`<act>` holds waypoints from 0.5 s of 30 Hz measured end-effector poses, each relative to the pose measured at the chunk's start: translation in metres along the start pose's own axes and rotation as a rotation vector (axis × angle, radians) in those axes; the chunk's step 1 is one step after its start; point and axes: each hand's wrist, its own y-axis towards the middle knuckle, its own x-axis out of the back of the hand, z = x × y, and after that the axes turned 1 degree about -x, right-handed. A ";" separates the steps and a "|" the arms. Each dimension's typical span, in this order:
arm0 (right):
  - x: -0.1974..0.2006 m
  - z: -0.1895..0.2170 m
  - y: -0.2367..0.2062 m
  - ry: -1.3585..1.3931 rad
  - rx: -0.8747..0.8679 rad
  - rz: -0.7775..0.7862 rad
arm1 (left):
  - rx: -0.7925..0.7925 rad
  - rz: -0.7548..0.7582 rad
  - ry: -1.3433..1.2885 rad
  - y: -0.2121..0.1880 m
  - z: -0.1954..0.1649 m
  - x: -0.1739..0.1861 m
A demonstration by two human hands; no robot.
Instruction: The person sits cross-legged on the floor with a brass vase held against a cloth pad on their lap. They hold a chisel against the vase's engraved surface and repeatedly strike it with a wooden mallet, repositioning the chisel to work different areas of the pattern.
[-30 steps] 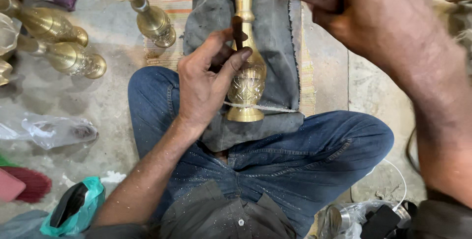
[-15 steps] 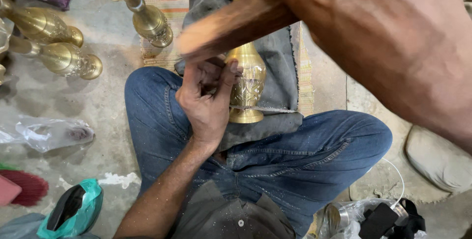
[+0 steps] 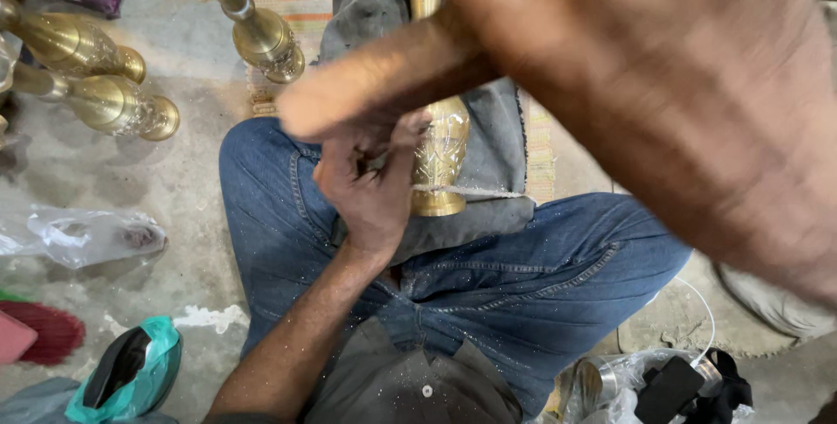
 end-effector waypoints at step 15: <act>-0.012 -0.009 0.005 0.206 -0.043 0.001 | -0.055 0.039 -0.082 0.007 -0.006 -0.009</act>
